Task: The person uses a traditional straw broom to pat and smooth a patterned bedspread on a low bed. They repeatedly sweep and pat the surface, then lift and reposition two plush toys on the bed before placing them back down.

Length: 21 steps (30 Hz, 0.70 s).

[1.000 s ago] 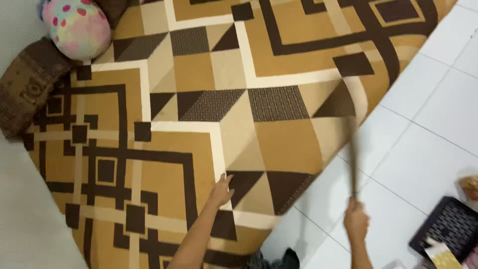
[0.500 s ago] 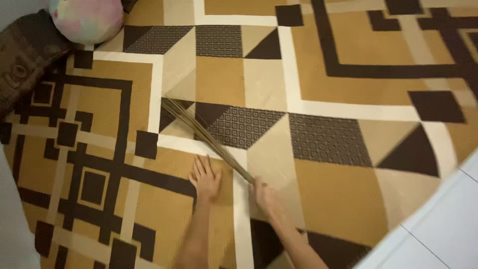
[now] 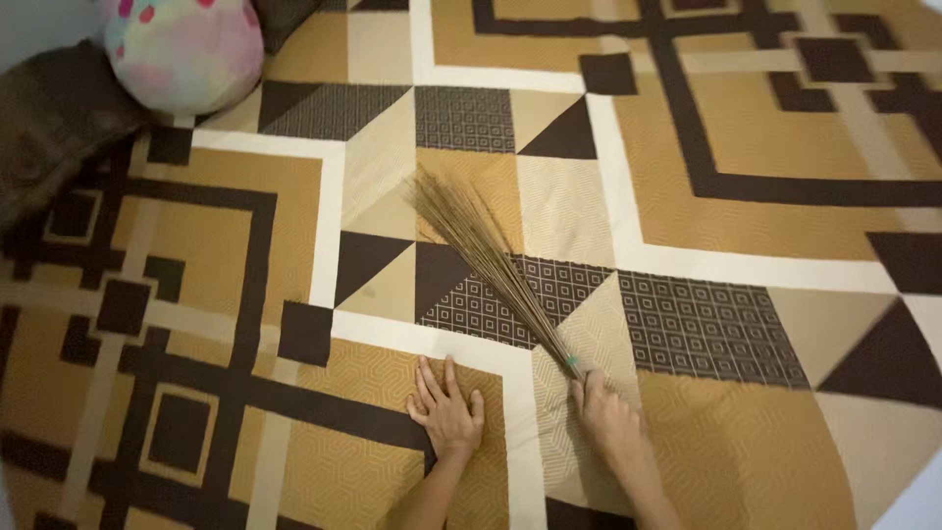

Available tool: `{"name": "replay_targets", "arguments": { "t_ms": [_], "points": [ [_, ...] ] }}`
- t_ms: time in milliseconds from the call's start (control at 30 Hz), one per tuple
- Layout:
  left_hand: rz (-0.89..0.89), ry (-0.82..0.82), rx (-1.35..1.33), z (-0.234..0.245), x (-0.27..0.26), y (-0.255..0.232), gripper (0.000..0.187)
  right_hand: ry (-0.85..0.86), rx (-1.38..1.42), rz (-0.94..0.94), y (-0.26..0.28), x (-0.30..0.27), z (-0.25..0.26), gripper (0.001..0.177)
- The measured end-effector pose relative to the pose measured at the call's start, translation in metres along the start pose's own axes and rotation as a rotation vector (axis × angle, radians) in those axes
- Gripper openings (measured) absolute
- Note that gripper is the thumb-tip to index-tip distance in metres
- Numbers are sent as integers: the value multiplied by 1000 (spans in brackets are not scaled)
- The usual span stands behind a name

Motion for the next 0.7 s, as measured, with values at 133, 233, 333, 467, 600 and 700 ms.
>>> {"name": "replay_targets", "arguments": {
  "t_ms": [133, 233, 333, 467, 600, 700],
  "points": [
    [-44, -28, -42, -8, 2, 7, 79, -448, -253, 241, -44, 4, -12, 34],
    [-118, -150, -114, -12, -1, 11, 79, -423, 406, -189, -131, -6, -1, 59],
    [-212, -231, -199, -10, -9, 22, 78, -429, 267, -562, -229, -83, 22, 67],
    [-287, 130, -72, 5, 17, 35, 90, -595, 473, -770, -276, -172, 74, 50],
    [-418, 126, 56, 35, 105, 79, 78, -740, 380, -519, -210, -181, 85, 35],
    [-280, 110, 127, 44, 151, 123, 86, -809, 539, -177, -98, -115, 67, 17]
  ]
}}
Point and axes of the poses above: each hand's wrist, its own x-axis towards the middle knuckle, its own z-axis out of the back of the hand, y = z × x, the point moved 2 cm from there along x, towards the middle knuckle, and after that the axes turned 3 degrees about z, right-handed, at the moved point
